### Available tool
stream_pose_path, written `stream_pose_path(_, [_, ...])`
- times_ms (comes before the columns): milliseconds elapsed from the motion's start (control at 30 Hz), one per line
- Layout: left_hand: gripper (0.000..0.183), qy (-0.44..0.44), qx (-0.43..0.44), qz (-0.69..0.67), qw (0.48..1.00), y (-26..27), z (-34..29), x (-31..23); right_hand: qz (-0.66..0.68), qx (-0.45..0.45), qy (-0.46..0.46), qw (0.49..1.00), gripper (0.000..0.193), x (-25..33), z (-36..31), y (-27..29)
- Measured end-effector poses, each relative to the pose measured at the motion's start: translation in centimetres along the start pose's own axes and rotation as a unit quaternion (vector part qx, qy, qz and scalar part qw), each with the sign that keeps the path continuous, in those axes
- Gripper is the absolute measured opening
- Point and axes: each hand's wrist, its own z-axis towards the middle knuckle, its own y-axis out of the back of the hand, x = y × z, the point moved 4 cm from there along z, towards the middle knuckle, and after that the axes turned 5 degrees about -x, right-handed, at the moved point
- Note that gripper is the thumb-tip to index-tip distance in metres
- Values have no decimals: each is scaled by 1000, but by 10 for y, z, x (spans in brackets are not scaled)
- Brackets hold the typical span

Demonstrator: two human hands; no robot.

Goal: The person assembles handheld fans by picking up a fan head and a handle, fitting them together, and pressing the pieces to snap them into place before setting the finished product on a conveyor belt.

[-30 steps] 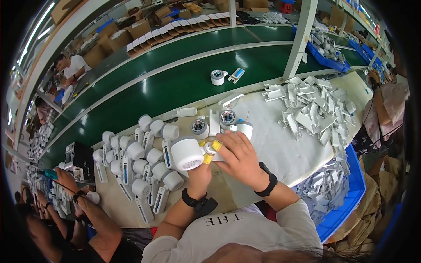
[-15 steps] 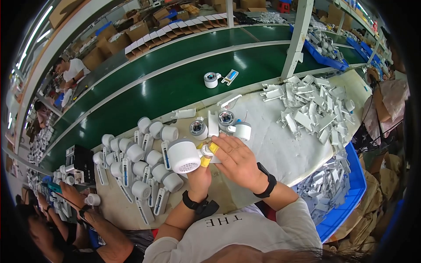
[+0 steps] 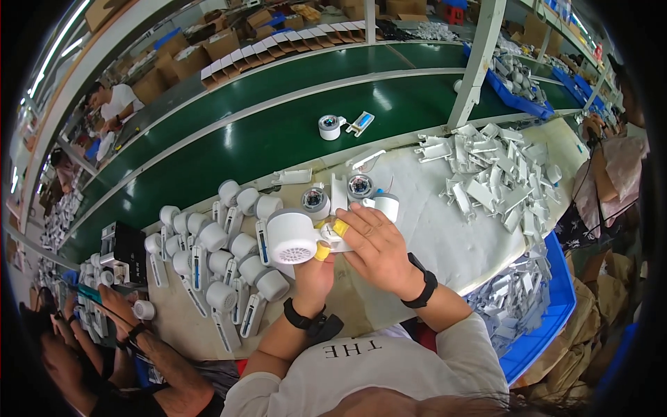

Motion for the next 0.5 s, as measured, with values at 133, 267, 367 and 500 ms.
stream_pose_path(133, [32, 33, 12, -150, 988, -3, 10, -10, 27, -37, 27, 999, 44, -7, -11, 1])
stream_pose_path(267, [32, 60, -61, -24, 996, 1, 3, -11, 104, 33, 26, 994, 47, 0, -6, 4])
stream_pose_path(367, [43, 31, -36, -7, 999, 7, 1, -9, 128, 66, 10, 990, 48, 4, 0, 1])
stream_pose_path(500, [53, 31, -45, 24, 998, 8, 0, -9, 119, 74, 23, 990, 50, 7, -1, 1])
